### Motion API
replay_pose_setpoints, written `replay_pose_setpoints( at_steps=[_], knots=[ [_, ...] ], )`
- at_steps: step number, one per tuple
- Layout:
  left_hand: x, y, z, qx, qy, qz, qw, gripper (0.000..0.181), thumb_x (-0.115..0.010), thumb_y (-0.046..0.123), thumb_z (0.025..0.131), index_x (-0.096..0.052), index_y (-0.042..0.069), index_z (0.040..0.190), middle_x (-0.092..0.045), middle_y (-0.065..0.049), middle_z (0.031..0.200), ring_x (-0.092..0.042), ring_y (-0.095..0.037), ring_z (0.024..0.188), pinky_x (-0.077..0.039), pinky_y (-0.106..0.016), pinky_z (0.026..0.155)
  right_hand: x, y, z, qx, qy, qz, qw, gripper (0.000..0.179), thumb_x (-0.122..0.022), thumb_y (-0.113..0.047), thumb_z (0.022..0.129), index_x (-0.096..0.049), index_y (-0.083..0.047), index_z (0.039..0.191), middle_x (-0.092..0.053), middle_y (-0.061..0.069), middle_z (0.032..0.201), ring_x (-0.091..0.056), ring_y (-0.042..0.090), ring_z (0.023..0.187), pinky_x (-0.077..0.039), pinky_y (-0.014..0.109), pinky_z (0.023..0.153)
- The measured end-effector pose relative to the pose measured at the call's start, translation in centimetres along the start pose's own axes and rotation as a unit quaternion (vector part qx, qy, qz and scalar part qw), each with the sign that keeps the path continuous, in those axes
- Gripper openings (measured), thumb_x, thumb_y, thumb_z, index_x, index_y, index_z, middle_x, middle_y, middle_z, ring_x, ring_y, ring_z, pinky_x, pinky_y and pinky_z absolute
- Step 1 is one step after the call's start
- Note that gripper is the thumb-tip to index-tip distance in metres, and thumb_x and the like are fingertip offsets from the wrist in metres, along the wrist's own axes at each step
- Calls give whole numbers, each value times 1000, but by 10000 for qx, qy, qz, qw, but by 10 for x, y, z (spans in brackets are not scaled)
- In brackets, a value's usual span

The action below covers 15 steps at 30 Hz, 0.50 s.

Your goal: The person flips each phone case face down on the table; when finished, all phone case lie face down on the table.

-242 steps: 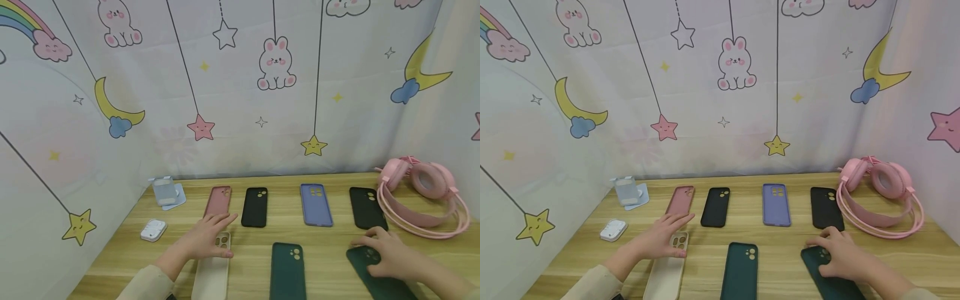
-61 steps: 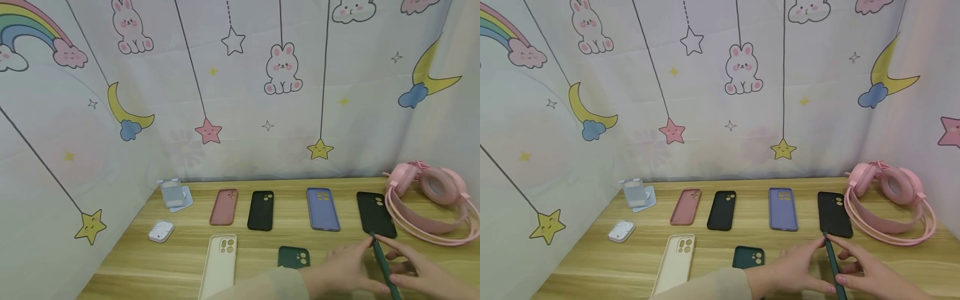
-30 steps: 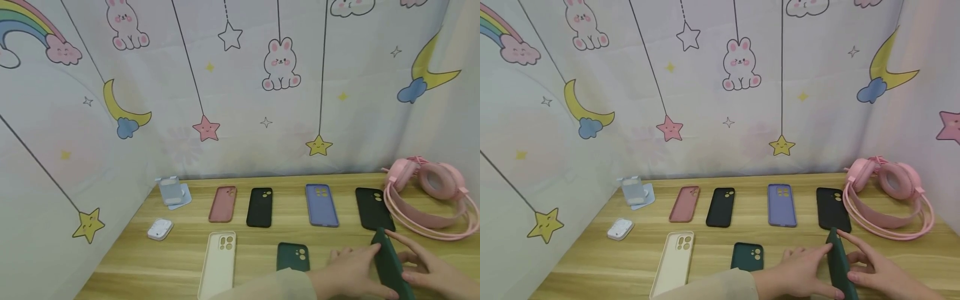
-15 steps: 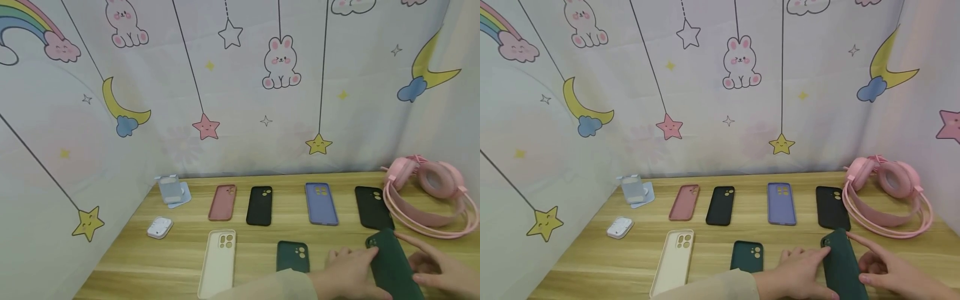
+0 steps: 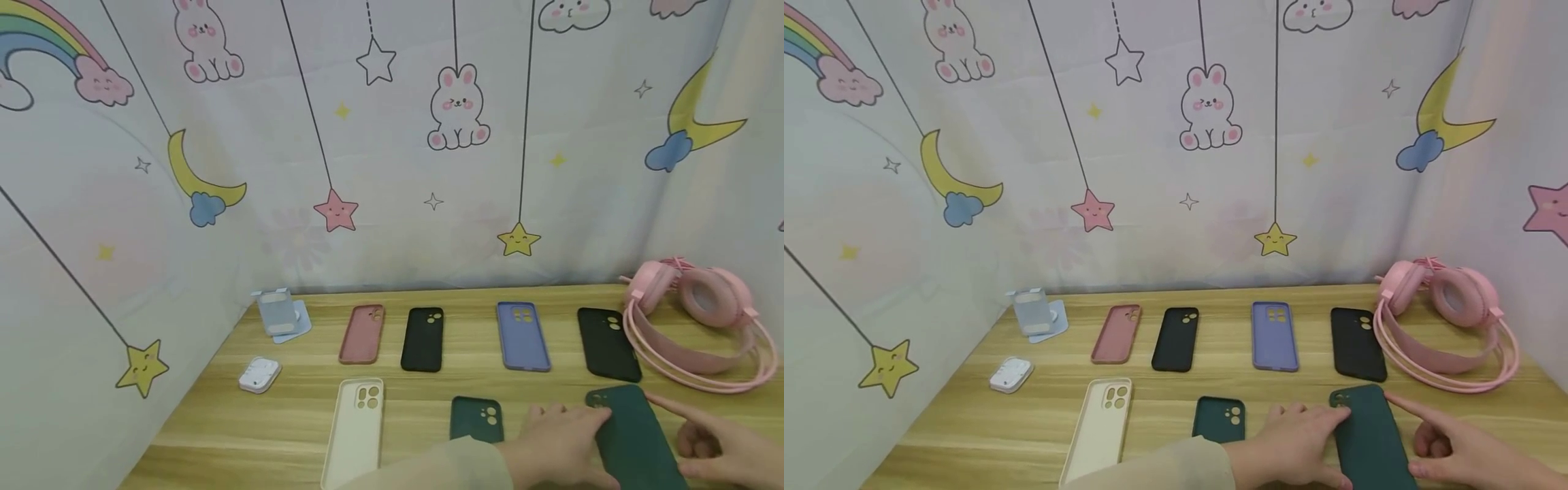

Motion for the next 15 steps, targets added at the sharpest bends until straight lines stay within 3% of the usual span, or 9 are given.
replay_pose_setpoints(
  at_steps=[4,8,11,15],
  knots=[
    [-1,-1,3,-33,-71,112,9999,77,-65,64,75,-26,51,139,-35,33,132,-42,-1,113,-35,-34,80,0,2,-1,169,165,-533,9983,93,-54,16,84,-16,-39,149,-52,-7,70,-42,4,48,-38,21,42],
    [-2,-1,5,-43,-132,205,9997,75,-64,65,75,-26,52,138,-37,34,131,-42,0,110,-35,-33,79,-3,0,0,-76,186,-1206,9925,84,-62,6,85,-25,-38,147,-45,-16,67,-34,-8,53,-34,19,43],
    [-1,0,6,-42,-176,238,9996,74,-64,65,75,-27,52,138,-37,35,130,-42,0,109,-35,-33,79,-5,-1,3,-272,109,-1548,9875,81,-65,0,85,-27,-42,144,-40,-20,67,-30,-8,54,-31,20,43],
    [1,-1,5,-62,-216,206,9995,74,-64,65,75,-27,52,138,-37,35,130,-42,1,111,-35,-33,82,-5,-3,7,-229,55,-1631,9863,82,-65,-1,84,-27,-42,144,-38,-20,68,-29,-7,54,-30,20,43]
  ],
)
Point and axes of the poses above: each hand's wrist, its own z-axis towards the middle knuckle, its own x-axis out of the back of the hand, y = z × x, the point moved 1 cm from there along z, towards the middle knuckle
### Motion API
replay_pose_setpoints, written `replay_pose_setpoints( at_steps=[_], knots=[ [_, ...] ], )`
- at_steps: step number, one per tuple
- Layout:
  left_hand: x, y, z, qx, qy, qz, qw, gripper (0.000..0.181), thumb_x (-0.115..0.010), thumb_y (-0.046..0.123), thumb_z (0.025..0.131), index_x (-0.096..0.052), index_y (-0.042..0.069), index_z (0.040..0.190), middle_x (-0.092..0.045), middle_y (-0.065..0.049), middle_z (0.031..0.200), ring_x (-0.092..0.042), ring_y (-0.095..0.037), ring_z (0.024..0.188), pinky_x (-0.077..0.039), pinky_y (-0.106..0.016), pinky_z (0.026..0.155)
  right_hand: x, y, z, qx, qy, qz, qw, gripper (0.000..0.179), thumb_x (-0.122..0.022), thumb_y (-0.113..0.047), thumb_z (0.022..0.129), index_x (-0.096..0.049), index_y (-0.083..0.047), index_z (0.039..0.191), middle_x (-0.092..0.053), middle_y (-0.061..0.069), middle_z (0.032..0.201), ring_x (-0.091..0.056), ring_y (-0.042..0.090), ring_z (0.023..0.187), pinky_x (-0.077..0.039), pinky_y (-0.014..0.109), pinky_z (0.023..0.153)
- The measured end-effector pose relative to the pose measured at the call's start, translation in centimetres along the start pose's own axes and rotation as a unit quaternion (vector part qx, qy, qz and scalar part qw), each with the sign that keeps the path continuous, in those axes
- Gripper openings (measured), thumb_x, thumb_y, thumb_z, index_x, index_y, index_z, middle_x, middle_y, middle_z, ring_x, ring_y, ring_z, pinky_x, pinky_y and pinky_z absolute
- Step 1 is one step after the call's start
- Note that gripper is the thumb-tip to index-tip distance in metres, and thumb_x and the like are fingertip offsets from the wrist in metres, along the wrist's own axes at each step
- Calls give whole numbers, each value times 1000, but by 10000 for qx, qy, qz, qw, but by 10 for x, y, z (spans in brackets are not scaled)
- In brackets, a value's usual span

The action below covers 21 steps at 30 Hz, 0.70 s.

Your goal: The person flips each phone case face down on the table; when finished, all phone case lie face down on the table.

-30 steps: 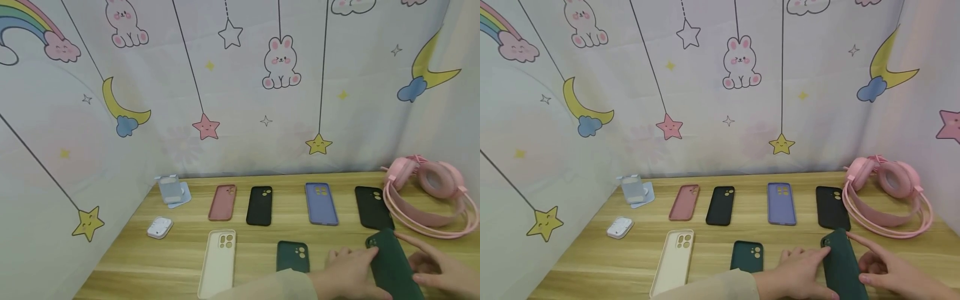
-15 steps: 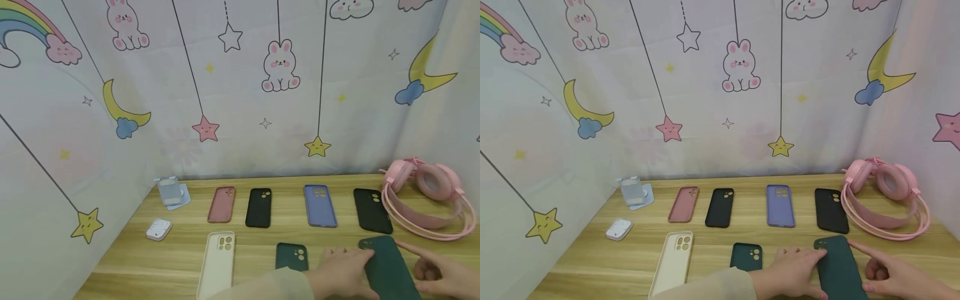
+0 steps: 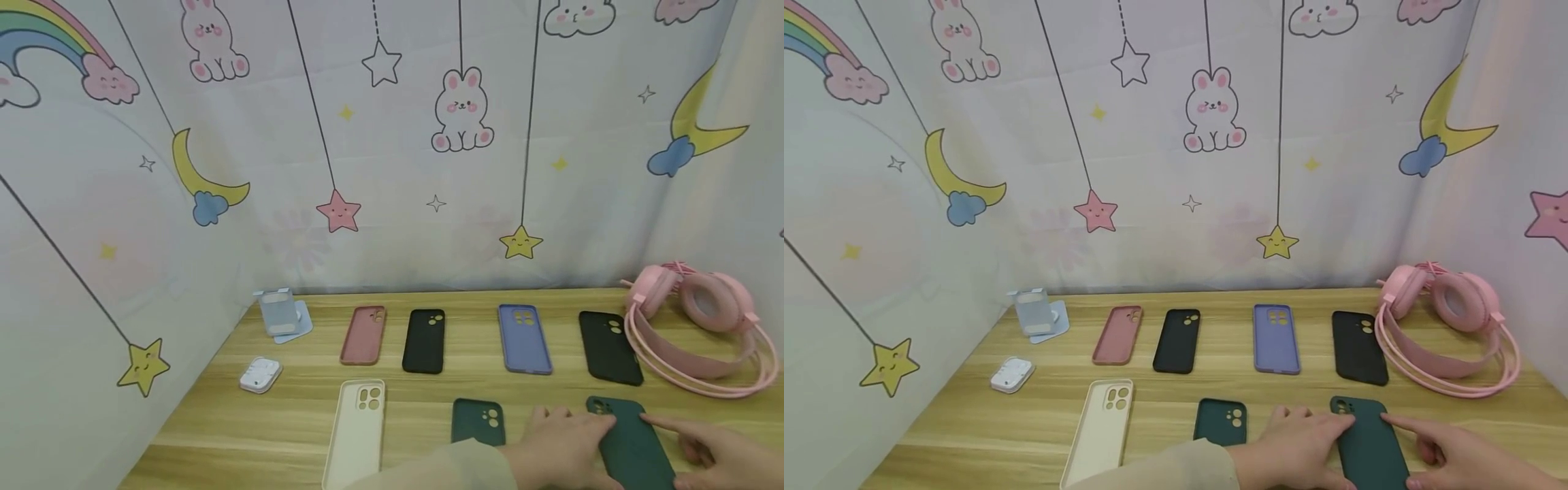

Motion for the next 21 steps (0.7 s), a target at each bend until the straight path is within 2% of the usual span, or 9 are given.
replay_pose_setpoints(
  at_steps=[2,7,13,21],
  knots=[
    [1,-1,-2,-39,-10,46,10000,75,-64,64,76,-26,51,139,-35,34,132,-41,0,114,-35,-34,83,0,0,0,40,1,-45,10000,81,-66,-1,84,-28,-38,146,-38,-21,68,-30,-8,55,-31,19,43],
    [3,-4,-8,-26,40,279,9996,77,-62,65,76,-22,52,141,-33,35,134,-42,-1,112,-33,-31,78,1,-1,1,-22,-90,-16,10000,76,-65,-3,86,-30,-31,147,-40,-24,70,-34,-9,56,-32,18,44],
    [5,-3,-9,5,104,280,9996,77,-62,66,76,-22,52,140,-34,36,132,-42,0,110,-32,-31,77,4,-3,2,-83,-211,199,9995,75,-63,-2,87,-29,-31,147,-41,-22,69,-34,-7,54,-32,19,43],
    [7,-7,-8,-153,19,72,9999,74,-59,66,78,-23,52,140,-34,35,132,-41,0,107,-32,-31,78,5,-7,3,-125,-297,398,9987,74,-61,-1,88,-29,-35,146,-42,-21,70,-36,-7,55,-33,20,42]
  ],
)
Point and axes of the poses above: each hand's wrist, its own z-axis towards the middle knuckle, its own x-axis out of the back of the hand, y = z × x, the point moved 1 cm from there along z, towards the middle knuckle
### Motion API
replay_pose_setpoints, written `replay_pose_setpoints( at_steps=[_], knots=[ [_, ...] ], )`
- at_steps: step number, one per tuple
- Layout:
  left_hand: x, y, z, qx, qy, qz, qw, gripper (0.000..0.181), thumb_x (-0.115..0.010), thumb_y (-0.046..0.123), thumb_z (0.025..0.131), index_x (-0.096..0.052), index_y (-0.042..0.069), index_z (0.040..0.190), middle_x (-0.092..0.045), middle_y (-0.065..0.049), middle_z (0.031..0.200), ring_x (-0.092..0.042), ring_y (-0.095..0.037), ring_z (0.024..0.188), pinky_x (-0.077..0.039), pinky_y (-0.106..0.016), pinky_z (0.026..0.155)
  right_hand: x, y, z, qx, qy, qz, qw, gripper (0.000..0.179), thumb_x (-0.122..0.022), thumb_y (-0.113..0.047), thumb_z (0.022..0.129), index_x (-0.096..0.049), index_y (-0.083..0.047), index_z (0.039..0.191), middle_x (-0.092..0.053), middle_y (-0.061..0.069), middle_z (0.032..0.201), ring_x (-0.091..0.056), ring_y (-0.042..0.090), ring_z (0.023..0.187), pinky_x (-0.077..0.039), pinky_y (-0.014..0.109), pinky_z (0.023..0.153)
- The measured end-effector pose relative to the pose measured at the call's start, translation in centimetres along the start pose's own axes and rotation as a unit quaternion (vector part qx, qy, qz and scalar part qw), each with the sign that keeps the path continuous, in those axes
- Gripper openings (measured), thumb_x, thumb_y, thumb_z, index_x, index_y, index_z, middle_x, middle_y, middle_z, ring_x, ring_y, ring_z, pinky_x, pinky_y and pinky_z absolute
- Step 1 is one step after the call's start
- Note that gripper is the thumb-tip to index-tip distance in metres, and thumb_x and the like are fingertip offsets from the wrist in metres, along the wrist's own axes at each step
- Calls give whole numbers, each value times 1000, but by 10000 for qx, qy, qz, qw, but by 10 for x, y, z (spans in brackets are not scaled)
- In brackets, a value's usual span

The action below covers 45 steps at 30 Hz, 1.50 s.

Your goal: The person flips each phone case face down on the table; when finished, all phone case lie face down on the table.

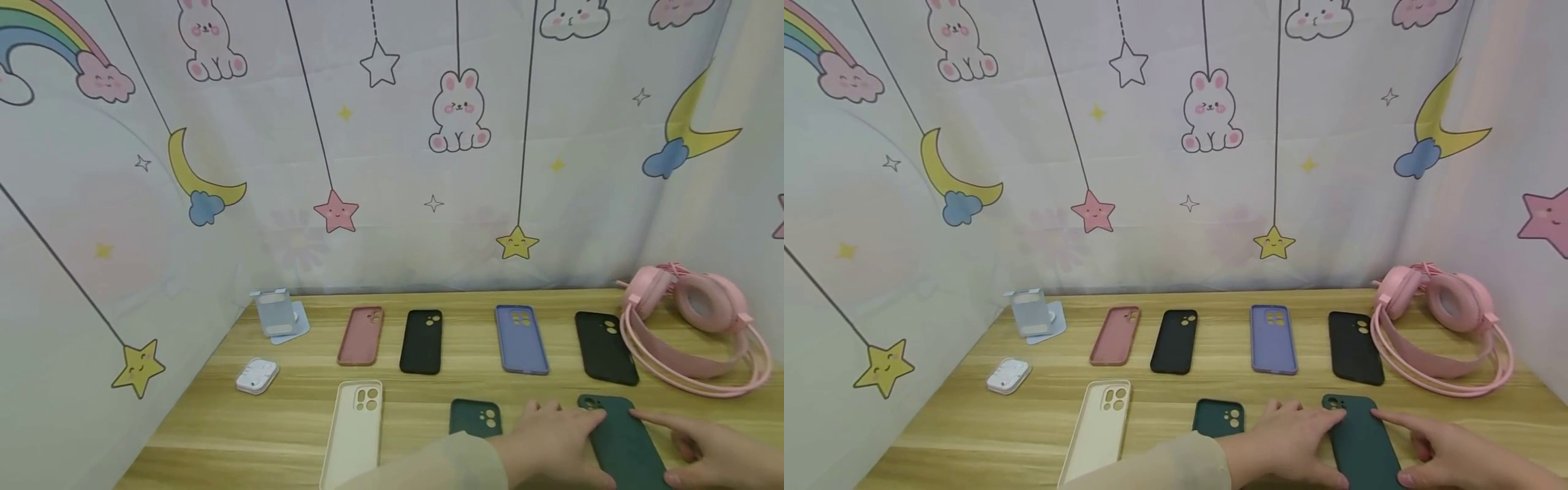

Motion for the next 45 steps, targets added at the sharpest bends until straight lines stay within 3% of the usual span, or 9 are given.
replay_pose_setpoints(
  at_steps=[5,9,15,20,22,29,34,42,45],
  knots=[
    [2,-3,-2,-41,-32,-210,9998,74,-60,65,79,-23,51,141,-34,35,132,-41,-1,106,-31,-31,81,1,1,2,-143,-112,285,9994,74,-59,0,89,-29,-39,145,-44,-19,69,-37,-5,54,-33,21,42],
    [7,-7,-4,-67,65,-374,9993,74,-62,63,78,-25,49,141,-35,34,133,-41,-3,105,-32,-33,85,2,-2,3,-68,34,282,9996,74,-60,1,88,-29,-35,146,-44,-13,64,-38,-5,53,-34,20,43],
    [16,-21,-14,34,269,-289,9992,74,-60,64,79,-25,48,143,-36,31,135,-39,-10,120,-31,-41,96,3,-11,14,-212,126,534,9983,70,-62,-1,88,-34,-33,144,-44,-8,63,-39,2,51,-31,24,42],
    [29,-44,-30,124,522,-273,9982,76,-61,65,78,-29,44,143,-37,29,137,-40,-11,115,-31,-36,85,3,-23,32,179,348,-209,9990,69,-68,-6,84,-37,-21,144,-43,-16,67,-40,-5,55,-35,21,44],
    [32,-54,-37,162,617,-286,9976,79,-61,66,77,-28,42,144,-36,27,138,-40,-10,108,-28,-34,79,3,-30,40,137,313,-363,9988,67,-69,-11,85,-38,-20,144,-42,-19,70,-40,-4,56,-35,21,45],
    [33,-82,-58,363,814,-226,9958,85,-62,68,75,-28,37,146,-34,24,140,-36,-9,89,-24,-34,75,-3,-44,70,64,79,-295,9995,65,-67,-16,88,-36,-14,145,-46,-13,80,-43,-2,61,-39,23,49],
    [32,-92,-77,398,862,-433,9945,87,-67,64,73,-31,35,146,-35,23,140,-35,-9,88,-25,-34,76,-11,-53,89,-22,110,-257,9996,64,-68,-18,87,-38,-11,143,-49,-6,88,-45,-1,60,-41,23,50],
    [23,-105,-101,435,969,-949,9898,83,-67,62,74,-35,32,145,-38,21,140,-41,-22,117,-29,-45,89,-27,-67,111,340,363,-566,9972,63,-72,-23,83,-44,-9,138,-51,1,93,-47,-1,61,-41,22,50],
    [21,-111,-110,509,1115,-1094,9864,86,-71,61,71,-37,31,144,-40,19,140,-41,-23,118,-29,-44,87,-32,-71,117,253,355,-537,9976,64,-72,-25,83,-44,-6,137,-52,4,96,-47,-1,63,-42,23,52]
  ],
)
Point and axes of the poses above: each hand's wrist, its own z-axis towards the middle knuckle, its own x-axis out of the back of the hand, y = z × x, the point moved 1 cm from there along z, towards the middle knuckle
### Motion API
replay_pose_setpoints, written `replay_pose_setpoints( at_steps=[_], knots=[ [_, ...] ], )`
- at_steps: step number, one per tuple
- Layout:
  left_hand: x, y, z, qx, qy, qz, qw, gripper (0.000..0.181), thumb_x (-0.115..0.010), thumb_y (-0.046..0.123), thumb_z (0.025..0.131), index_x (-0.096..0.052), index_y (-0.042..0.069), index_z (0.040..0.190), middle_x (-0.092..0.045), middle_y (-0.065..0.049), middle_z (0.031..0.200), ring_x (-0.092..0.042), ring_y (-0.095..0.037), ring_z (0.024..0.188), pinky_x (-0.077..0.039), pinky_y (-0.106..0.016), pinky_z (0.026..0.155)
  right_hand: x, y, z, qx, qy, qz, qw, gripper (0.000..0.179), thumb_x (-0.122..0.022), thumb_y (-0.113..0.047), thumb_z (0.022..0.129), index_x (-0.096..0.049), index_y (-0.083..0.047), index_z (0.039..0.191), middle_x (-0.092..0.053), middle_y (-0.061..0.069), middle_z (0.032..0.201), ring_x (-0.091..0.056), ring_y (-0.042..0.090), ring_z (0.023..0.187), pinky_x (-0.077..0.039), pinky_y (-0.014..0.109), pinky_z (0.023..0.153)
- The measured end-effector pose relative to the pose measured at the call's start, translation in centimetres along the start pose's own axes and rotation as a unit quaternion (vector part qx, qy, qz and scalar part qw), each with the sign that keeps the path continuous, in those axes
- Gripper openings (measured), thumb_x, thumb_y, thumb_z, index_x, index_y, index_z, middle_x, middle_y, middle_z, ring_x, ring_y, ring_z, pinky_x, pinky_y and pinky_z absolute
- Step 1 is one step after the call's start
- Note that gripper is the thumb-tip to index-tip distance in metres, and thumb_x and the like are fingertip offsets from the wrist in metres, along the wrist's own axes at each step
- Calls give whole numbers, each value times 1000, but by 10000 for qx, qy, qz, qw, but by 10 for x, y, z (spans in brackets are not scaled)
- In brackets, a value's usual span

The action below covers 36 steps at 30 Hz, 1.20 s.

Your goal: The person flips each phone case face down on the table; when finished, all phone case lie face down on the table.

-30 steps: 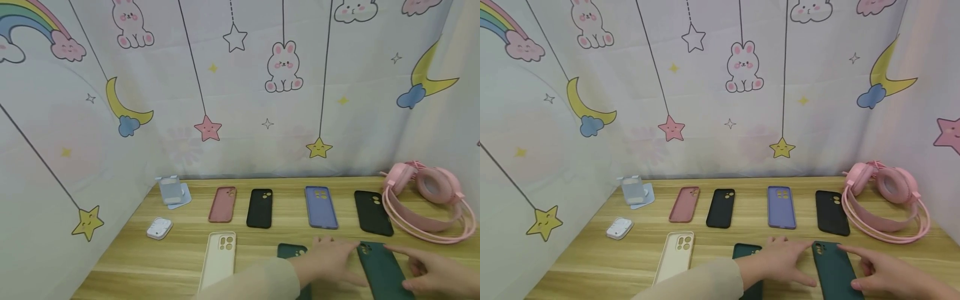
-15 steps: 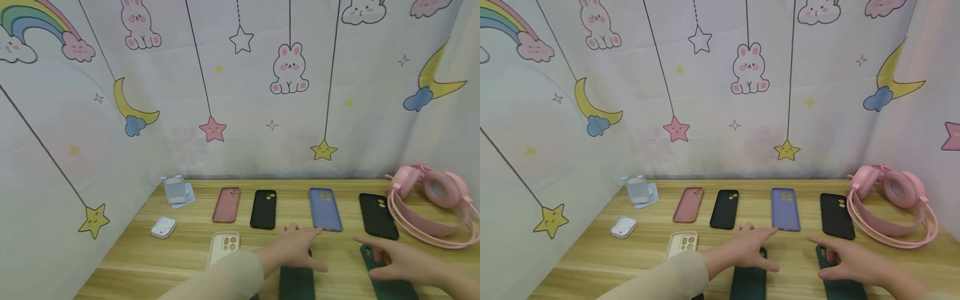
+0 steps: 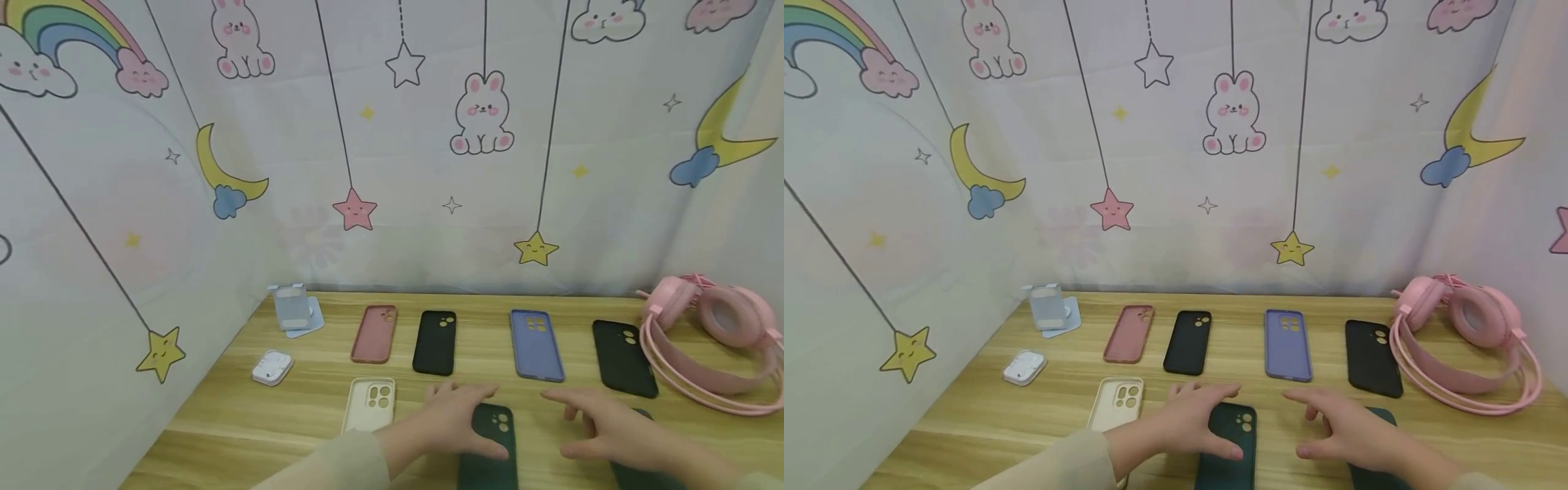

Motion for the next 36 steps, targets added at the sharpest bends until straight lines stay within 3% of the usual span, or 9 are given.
replay_pose_setpoints(
  at_steps=[7,14,20,24,28,31,36],
  knots=[
    [-1,-18,-10,81,127,79,9999,93,-77,62,63,-40,30,142,-43,18,138,-42,-19,108,-28,-39,80,-10,-9,8,-222,22,177,9996,68,-72,-29,83,-41,0,137,-50,8,103,-46,1,67,-42,23,55],
    [-4,-35,-16,-246,-123,236,9993,96,-79,59,62,-37,30,144,-41,19,139,-40,-14,108,-29,-35,81,-26,-23,18,-323,-275,815,9958,72,-72,-28,83,-38,2,139,-49,13,111,-48,4,67,-44,24,56],
    [-6,-40,-20,-511,-132,642,9965,100,-81,57,59,-37,30,144,-42,19,138,-39,-12,108,-29,-36,87,-37,-34,25,-401,-360,930,9942,69,-72,-31,83,-41,0,137,-51,9,108,-51,5,67,-46,24,56],
    [-6,-42,-21,-525,-134,808,9953,102,-80,59,59,-34,30,145,-42,17,139,-39,-12,110,-30,-36,86,-42,-36,30,-395,-465,702,9957,70,-73,-34,81,-43,-1,136,-50,6,108,-48,4,71,-43,24,58],
    [-6,-45,-20,-459,-164,840,9953,103,-77,63,62,-31,28,147,-42,15,139,-39,-12,113,-31,-37,87,-46,-34,33,-408,-508,120,9978,76,-74,-42,77,-44,-2,135,-49,3,111,-51,7,87,-45,27,68],
    [-6,-46,-19,-415,-217,733,9962,104,-75,63,63,-28,27,148,-41,14,141,-38,-14,117,-31,-38,89,-47,-32,33,-555,-595,-2,9967,79,-74,-45,76,-43,-5,137,-47,4,115,-51,13,99,-46,30,75],
    [-6,-48,-18,-388,-231,617,9971,106,-76,63,63,-26,27,149,-37,14,143,-38,-14,117,-31,-37,88,-48,-33,34,-574,-541,-20,9969,81,-73,-47,76,-42,-6,138,-46,5,120,-50,13,101,-46,29,75]
  ],
)
Point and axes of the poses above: each hand's wrist, its own z-axis towards the middle knuckle, its own x-axis out of the back of the hand, y = z × x, the point moved 1 cm from there along z, towards the middle knuckle
